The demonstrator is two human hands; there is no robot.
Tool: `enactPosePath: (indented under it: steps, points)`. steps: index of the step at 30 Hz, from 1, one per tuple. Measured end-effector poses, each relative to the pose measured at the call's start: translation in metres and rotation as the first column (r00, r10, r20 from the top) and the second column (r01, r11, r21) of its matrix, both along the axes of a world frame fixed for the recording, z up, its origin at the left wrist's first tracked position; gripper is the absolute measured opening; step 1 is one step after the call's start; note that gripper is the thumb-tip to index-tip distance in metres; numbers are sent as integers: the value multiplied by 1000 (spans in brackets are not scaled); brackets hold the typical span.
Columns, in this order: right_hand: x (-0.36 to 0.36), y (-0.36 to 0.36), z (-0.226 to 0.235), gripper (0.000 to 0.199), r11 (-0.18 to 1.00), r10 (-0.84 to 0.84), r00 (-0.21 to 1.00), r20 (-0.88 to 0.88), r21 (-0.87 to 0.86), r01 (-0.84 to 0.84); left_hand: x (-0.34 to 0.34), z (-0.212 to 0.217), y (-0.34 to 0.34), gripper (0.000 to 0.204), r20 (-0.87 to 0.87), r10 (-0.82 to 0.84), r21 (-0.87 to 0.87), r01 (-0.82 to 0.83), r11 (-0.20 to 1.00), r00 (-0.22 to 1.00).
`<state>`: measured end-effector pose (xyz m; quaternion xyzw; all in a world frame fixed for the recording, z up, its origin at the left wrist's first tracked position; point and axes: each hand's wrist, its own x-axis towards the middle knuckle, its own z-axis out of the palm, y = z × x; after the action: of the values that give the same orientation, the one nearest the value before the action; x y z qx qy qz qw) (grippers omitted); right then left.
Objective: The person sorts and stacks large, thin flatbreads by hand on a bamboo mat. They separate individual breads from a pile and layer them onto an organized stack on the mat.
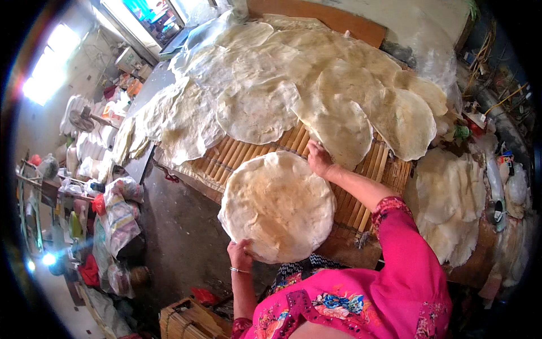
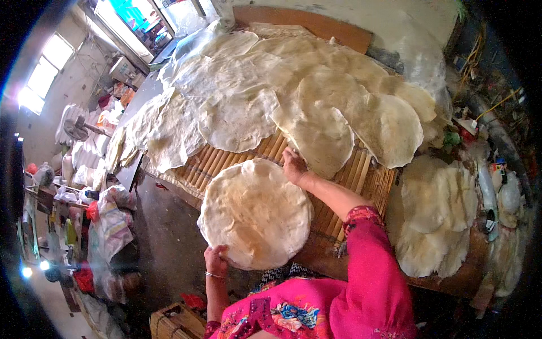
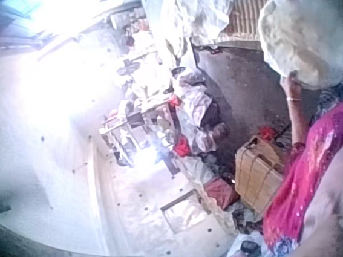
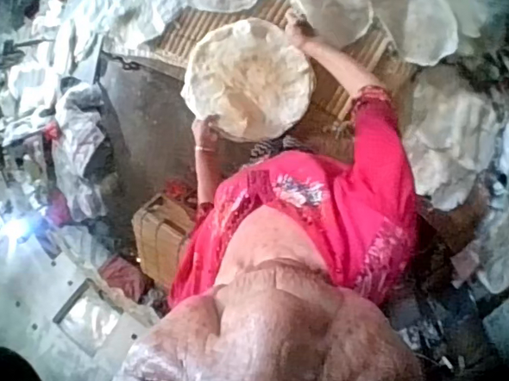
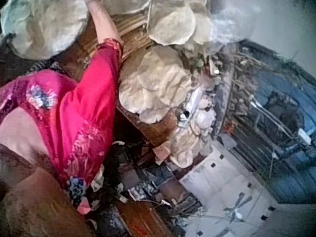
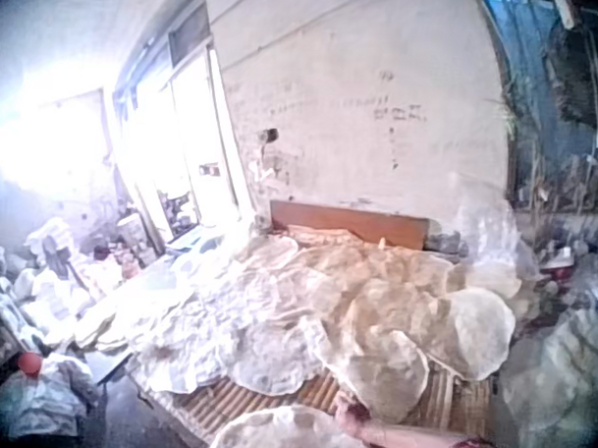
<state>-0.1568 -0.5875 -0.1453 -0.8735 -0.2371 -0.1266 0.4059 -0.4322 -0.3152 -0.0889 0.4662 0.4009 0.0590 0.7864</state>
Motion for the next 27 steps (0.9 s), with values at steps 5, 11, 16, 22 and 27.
enactPosePath:
  steps: [5, 11, 16, 22, 27]
  points:
    - [51, 1, 0, 30, 860, -442, 850, -289, -406, 309, -5, 6, -4, 34, -37, 19, 28, -18, 999, 999]
    - [91, -16, -27, 44, -788, 540, 834, -112, -415, 455, 2, 9, -7, 31, -51, 53, 1, -53, 999, 997]
    - [96, -13, -22, 42, 553, -242, 968, -70, -829, 78, 1, 8, -2, 31, -32, 39, -37, -40, 999, 999]
    - [106, -15, -29, 41, 592, -309, 941, -136, -802, 78, -1, 6, 1, 32, -35, 28, 13, -28, 1000, 999]
    - [110, -16, -25, 40, 622, -289, 941, -176, -782, 45, -3, 6, -2, 33, 7, 30, -26, -30, 999, 1000]
